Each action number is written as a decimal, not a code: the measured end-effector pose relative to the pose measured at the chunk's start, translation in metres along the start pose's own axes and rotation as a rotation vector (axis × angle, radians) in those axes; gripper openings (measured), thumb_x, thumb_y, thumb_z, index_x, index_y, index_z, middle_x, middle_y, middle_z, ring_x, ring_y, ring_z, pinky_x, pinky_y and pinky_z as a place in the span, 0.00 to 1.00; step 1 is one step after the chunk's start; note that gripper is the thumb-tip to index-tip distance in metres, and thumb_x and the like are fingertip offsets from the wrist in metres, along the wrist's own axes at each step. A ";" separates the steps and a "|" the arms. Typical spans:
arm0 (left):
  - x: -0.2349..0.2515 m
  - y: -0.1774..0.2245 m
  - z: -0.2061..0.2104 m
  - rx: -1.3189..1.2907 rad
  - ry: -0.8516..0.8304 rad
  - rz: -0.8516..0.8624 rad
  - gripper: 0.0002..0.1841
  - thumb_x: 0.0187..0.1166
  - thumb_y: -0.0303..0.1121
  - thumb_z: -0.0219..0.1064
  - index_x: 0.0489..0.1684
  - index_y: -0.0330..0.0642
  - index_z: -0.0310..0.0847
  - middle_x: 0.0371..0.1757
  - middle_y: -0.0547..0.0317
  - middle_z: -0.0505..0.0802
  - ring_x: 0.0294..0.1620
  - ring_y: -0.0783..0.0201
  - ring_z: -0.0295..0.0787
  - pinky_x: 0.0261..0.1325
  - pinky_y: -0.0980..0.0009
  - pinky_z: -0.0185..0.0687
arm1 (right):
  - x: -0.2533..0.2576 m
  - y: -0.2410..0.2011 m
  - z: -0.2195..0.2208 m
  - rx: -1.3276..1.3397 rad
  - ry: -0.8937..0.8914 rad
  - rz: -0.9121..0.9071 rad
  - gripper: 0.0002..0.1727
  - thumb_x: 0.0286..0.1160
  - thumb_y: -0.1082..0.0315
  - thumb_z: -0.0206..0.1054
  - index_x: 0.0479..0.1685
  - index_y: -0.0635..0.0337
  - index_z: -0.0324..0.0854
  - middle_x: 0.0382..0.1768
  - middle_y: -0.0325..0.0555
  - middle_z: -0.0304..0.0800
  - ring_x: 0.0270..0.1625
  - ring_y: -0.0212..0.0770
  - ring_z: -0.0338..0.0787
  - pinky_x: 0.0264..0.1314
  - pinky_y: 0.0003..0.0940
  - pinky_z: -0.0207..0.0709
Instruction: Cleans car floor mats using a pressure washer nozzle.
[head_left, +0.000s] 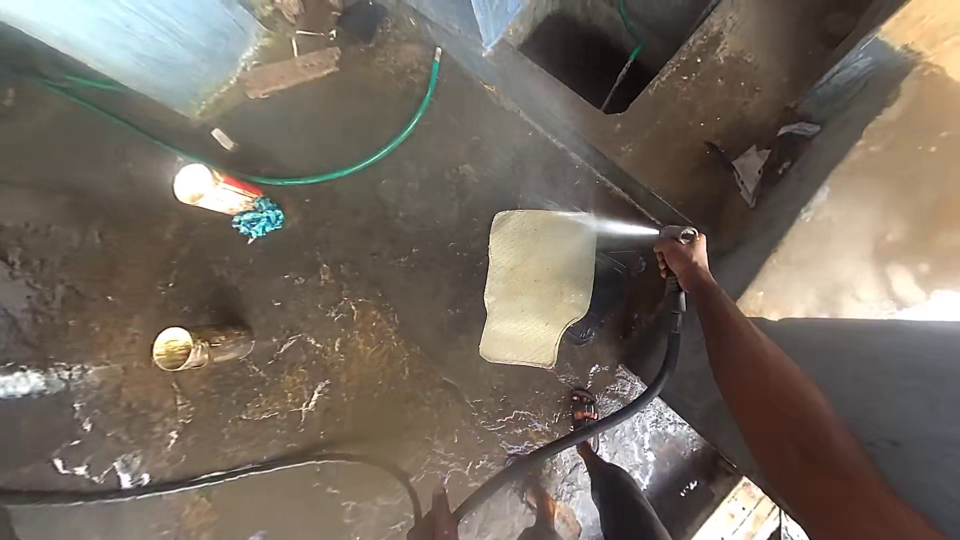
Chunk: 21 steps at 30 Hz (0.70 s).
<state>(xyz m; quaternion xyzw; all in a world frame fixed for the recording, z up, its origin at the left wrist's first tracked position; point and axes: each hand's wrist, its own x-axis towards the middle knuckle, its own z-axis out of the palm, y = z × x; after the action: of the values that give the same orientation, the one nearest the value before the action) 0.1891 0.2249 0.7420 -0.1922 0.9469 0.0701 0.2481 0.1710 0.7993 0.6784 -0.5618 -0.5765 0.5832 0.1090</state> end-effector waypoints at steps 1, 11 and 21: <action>0.000 0.005 0.000 -0.011 0.007 0.000 0.38 0.90 0.57 0.48 0.16 0.31 0.80 0.24 0.42 0.87 0.36 0.46 0.87 0.45 0.43 0.76 | 0.005 -0.006 0.002 -0.010 0.001 -0.003 0.03 0.68 0.74 0.70 0.35 0.60 0.81 0.14 0.40 0.79 0.11 0.33 0.78 0.11 0.30 0.75; -0.005 0.011 0.001 -0.136 0.062 -0.020 0.38 0.89 0.57 0.51 0.09 0.35 0.74 0.16 0.48 0.82 0.27 0.50 0.83 0.38 0.44 0.75 | 0.027 -0.054 0.058 -0.062 -0.118 -0.059 0.05 0.65 0.75 0.70 0.31 0.59 0.78 0.12 0.38 0.78 0.09 0.33 0.77 0.10 0.30 0.73; -0.010 -0.024 -0.005 -0.209 0.073 -0.138 0.38 0.88 0.58 0.51 0.10 0.34 0.77 0.19 0.44 0.85 0.31 0.45 0.86 0.42 0.40 0.76 | 0.002 -0.098 0.156 -0.167 -0.302 -0.155 0.05 0.66 0.76 0.70 0.34 0.60 0.78 0.13 0.39 0.78 0.10 0.34 0.77 0.10 0.30 0.74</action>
<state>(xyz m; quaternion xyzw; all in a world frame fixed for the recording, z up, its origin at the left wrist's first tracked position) 0.2041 0.2051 0.7504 -0.2841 0.9274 0.1439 0.1962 -0.0018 0.7453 0.7092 -0.4289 -0.6742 0.6009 0.0189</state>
